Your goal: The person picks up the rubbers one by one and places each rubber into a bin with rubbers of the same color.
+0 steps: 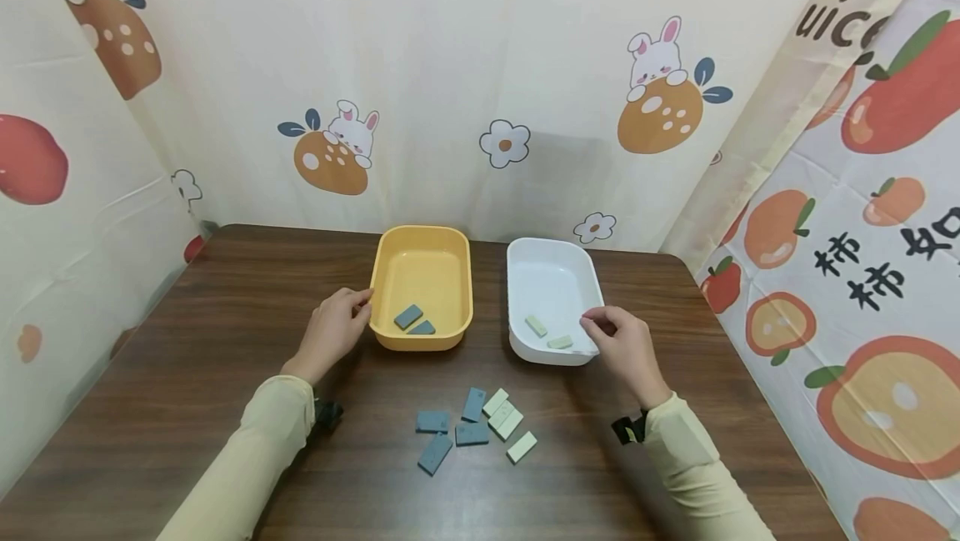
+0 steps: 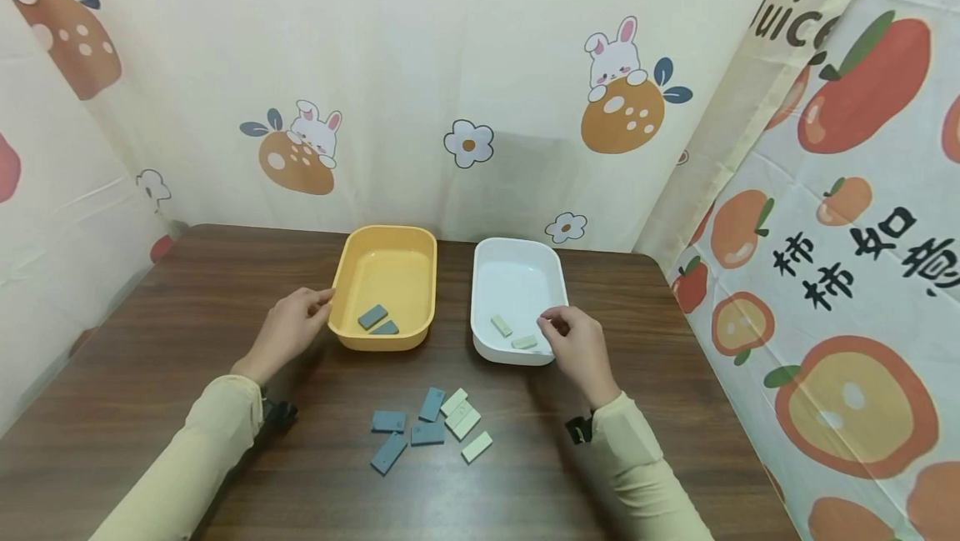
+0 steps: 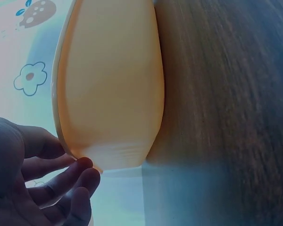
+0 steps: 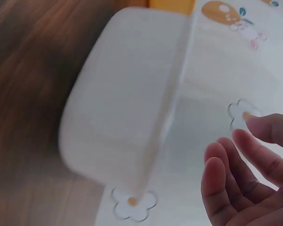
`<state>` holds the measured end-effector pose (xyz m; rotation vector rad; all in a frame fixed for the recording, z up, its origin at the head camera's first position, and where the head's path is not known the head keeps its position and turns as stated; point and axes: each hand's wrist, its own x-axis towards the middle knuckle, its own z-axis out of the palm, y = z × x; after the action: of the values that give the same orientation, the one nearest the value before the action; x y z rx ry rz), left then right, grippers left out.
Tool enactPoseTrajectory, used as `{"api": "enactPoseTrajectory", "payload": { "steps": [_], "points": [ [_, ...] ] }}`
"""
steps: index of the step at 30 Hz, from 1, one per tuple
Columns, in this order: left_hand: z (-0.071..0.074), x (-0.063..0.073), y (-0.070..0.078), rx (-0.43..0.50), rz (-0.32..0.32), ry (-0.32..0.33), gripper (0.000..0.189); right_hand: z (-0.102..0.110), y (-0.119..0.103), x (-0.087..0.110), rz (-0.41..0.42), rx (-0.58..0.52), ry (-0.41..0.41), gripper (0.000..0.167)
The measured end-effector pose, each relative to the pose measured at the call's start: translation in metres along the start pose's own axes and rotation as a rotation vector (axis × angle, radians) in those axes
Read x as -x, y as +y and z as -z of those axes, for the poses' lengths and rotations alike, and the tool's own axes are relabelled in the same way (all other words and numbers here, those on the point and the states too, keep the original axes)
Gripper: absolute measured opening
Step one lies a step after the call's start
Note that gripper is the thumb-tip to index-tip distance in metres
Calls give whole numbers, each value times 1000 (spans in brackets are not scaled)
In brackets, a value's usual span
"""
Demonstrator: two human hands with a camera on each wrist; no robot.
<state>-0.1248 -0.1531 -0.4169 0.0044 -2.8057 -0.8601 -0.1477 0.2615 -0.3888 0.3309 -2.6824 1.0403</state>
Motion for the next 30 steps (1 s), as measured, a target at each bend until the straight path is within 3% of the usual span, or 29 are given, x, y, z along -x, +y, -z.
{"api": "enactPoseTrajectory", "payload": {
  "steps": [12,24,30],
  "points": [
    [1,-1,1,5,16,-8,35,-22,-22,12,153,-40,-120,5],
    [2,-2,0,10,37,-30,37,-47,-36,22,273,-6,-341,8],
    [2,-2,0,22,43,-46,37,-57,-40,27,274,46,-474,10]
  ]
}}
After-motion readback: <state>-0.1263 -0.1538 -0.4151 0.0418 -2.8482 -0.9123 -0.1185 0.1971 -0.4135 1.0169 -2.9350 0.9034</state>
